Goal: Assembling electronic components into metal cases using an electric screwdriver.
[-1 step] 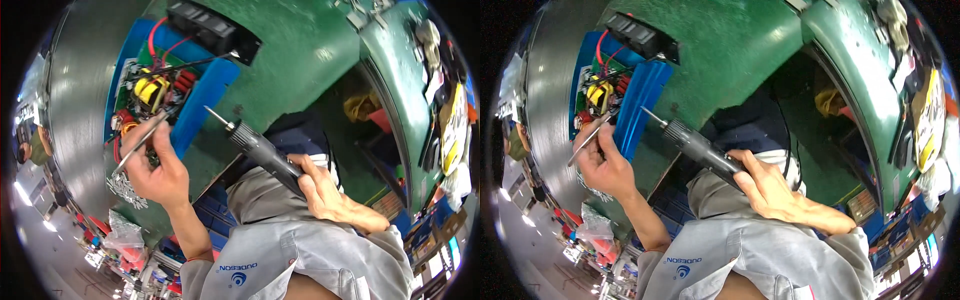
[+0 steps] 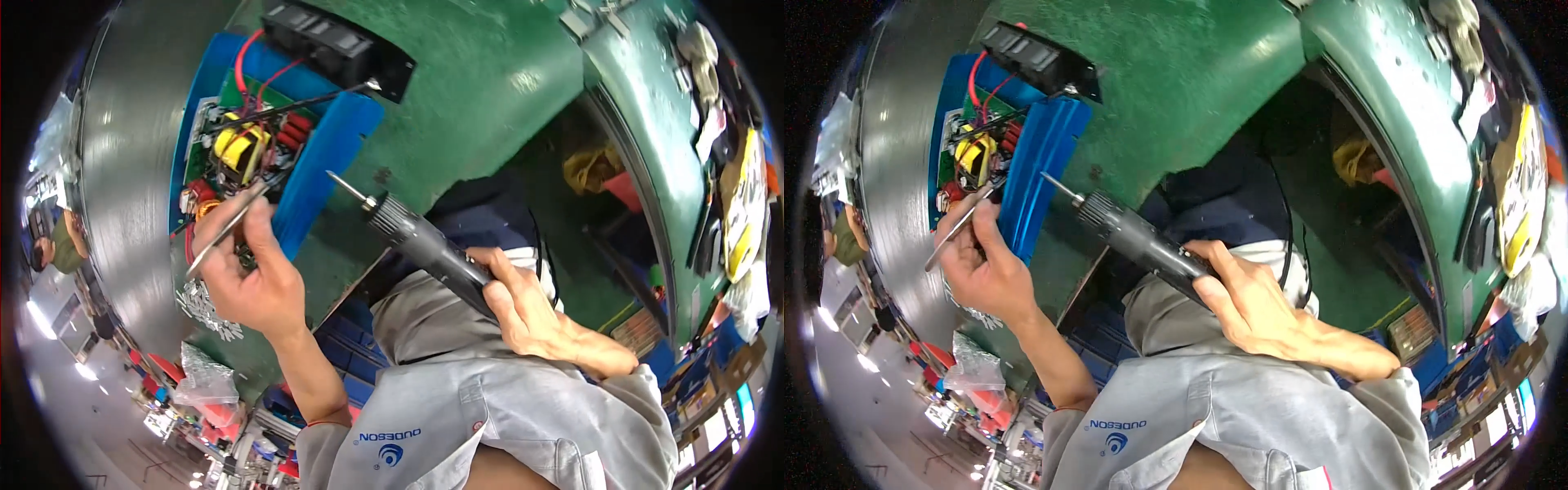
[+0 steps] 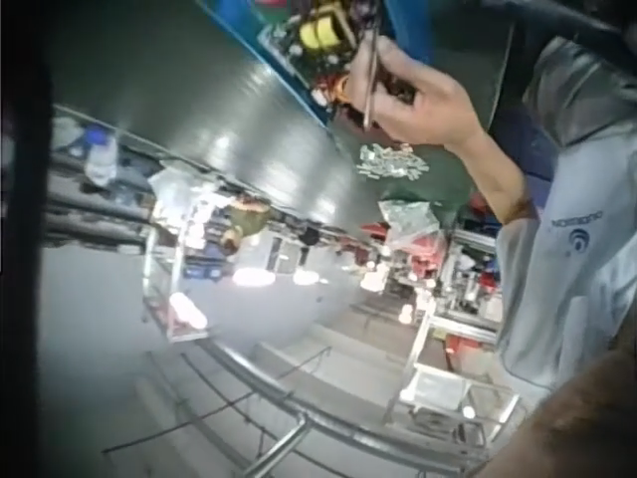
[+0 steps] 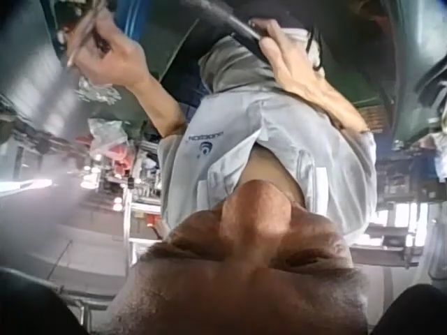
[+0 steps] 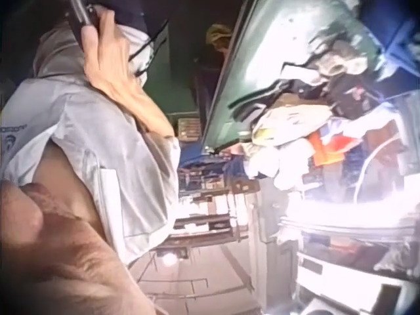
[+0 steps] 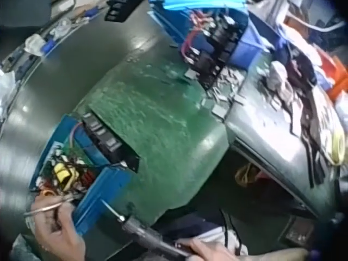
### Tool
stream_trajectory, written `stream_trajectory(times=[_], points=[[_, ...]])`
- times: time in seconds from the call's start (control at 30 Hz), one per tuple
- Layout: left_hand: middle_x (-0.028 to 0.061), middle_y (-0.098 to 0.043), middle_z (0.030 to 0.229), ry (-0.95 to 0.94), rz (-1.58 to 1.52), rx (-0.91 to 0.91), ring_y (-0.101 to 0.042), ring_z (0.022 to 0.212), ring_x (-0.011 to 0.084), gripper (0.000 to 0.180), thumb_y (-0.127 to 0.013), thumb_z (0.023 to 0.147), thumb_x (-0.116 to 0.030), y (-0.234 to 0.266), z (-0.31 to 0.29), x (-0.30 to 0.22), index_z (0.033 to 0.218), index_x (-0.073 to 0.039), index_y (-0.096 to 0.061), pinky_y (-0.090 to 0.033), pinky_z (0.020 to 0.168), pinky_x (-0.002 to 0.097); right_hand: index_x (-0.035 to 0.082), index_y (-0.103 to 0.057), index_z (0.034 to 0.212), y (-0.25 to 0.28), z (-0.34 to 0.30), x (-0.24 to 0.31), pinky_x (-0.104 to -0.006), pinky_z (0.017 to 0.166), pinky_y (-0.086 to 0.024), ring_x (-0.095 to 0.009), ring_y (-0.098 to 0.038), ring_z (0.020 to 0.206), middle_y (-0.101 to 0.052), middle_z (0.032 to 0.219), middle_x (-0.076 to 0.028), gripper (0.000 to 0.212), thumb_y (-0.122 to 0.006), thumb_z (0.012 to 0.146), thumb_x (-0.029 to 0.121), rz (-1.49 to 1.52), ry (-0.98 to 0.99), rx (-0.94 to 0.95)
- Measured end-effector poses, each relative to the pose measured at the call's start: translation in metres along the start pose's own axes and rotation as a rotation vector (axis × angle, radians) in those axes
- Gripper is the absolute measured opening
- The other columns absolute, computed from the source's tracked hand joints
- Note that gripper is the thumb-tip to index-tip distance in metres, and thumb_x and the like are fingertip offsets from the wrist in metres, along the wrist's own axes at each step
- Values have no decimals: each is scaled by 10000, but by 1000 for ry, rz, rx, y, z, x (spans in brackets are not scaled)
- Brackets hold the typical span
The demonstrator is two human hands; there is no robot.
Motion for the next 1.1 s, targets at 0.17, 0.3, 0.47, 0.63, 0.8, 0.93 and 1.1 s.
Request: stream_trajectory(times=[0.17, 0.3, 0.47, 0.63, 0.8, 0.93, 1.1], points=[[195, -666, 1036, 88, 75, 1, -702, 903, 244, 162, -628, 962, 14, 2, -3, 0, 1087, 106, -581, -621, 766, 316, -50, -487, 1297, -2, 0, -3, -400, 639, -449, -311, -573, 634, -572, 749, -175, 400, -376, 1045, 240, 28, -22, 16], [192, -668, 1037, 97, 85, -2, -701, 902, 232, 166, -627, 967, 3, 0, -4, 0, 1091, 102, -580, -615, 767, 304, -40, -488, 1297, -2, 3, -2, -401, 635, -445, -317, -575, 630, -564, 724, -167, 415, -373, 1056, 277, 37, -19, 36], [190, -668, 1048, 111, 83, 12, -702, 897, 230, 170, -627, 968, 2, -2, -1, 1, 1097, 99, -575, -608, 778, 302, -39, -489, 1295, 0, 11, 0, -387, 642, -444, -287, -577, 641, -556, 717, -152, 482, -352, 1077, 369, 35, -81, 81], [151, -690, 993, 127, 31, -30, -687, 849, 197, 154, -657, 948, 1, 6, 1, -1, 1076, 65, -599, -571, 763, 297, 2, -549, 1240, -3, 12, -1, -289, 756, -456, -137, -599, 812, -634, 793, -40, 585, -301, 1083, 507, 237, -270, 185], [141, -692, 975, -20, 130, 103, -681, 825, 207, 140, -651, 928, 28, 6, -3, 3, 1052, 54, -593, -560, 742, 304, 34, -581, 1136, -12, 11, -20, -283, 800, -443, -128, -555, 795, -625, 815, -28, 579, -210, 1101, 478, 539, -407, 362], [126, -720, 930, -41, -18, 58, -687, 810, 262, 215, -735, 825, 87, 7, 5, -9, 994, 1, -634, -550, 700, 329, -30, -584, 1154, -6, 5, -21, -281, 680, -472, -144, -603, 713, -658, 810, -84, 754, -217, 1046, 620, 420, -464, 288], [133, -737, 935, -3, -103, 101, -712, 818, 263, 273, -743, 803, 99, 11, 5, -5, 1025, -3, -623, -562, 697, 316, -31, -548, 1301, -3, -3, -11, -278, 689, -447, -138, -568, 725, -653, 820, -83, 796, -255, 1027, 656, 617, -623, 406]])
Point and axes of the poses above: each hand's wrist, its own z-axis towards the middle knuckle, its own y-axis out of the back of the hand, x = y × z, the point moved 7 cm from there along z, towards the middle knuckle
